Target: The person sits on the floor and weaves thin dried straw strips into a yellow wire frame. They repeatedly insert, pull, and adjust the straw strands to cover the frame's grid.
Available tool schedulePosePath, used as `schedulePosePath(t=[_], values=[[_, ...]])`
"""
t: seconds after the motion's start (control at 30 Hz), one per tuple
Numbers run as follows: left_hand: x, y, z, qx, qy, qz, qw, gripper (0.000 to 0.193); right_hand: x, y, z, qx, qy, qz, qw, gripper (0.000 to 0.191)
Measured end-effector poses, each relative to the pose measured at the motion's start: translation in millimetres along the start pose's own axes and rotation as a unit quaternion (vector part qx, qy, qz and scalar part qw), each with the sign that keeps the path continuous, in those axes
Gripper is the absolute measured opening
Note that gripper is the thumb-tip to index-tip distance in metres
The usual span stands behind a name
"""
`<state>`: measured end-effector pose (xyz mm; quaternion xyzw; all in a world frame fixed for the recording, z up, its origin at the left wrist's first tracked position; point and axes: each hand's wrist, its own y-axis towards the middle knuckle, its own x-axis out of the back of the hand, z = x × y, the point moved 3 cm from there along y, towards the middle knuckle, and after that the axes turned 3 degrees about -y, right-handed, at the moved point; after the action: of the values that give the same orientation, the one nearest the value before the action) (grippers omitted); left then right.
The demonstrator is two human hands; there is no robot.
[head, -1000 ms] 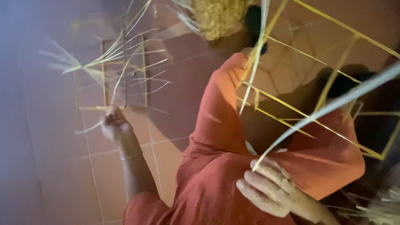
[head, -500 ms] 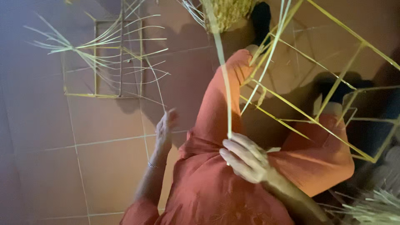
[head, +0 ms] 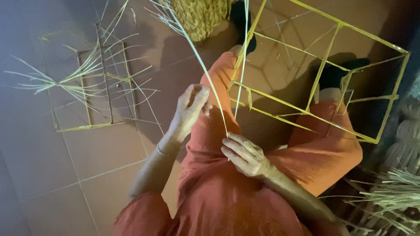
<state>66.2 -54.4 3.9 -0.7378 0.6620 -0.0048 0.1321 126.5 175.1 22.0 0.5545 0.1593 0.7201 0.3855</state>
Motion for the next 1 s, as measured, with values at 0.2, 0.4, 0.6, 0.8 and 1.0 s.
schedulePosePath(t=[0.2, 0.4, 0.6, 0.8, 1.0], values=[[-12, 3, -5, -0.03, -0.03, 0.042, 0.998, 0.018, -6, -22, -8, -0.031, 0.033, 0.05, 0.998, 0.041], [-8, -18, -94, -0.233, 0.002, -0.017, 0.972, 0.018, -4, -41, -51, -0.323, 0.026, -0.1, 0.941, 0.035], [-46, -10, -134, -0.367, 0.035, 0.031, 0.929, 0.013, -32, -47, -102, -0.419, 0.054, -0.059, 0.905, 0.04], [-86, 59, -96, -0.263, 0.163, 0.136, 0.941, 0.013, -26, -84, -98, -0.597, 0.272, -0.096, 0.748, 0.017], [-96, 89, -40, -0.199, 0.306, 0.154, 0.918, 0.021, 15, -97, -92, -0.613, 0.356, -0.119, 0.695, 0.018]])
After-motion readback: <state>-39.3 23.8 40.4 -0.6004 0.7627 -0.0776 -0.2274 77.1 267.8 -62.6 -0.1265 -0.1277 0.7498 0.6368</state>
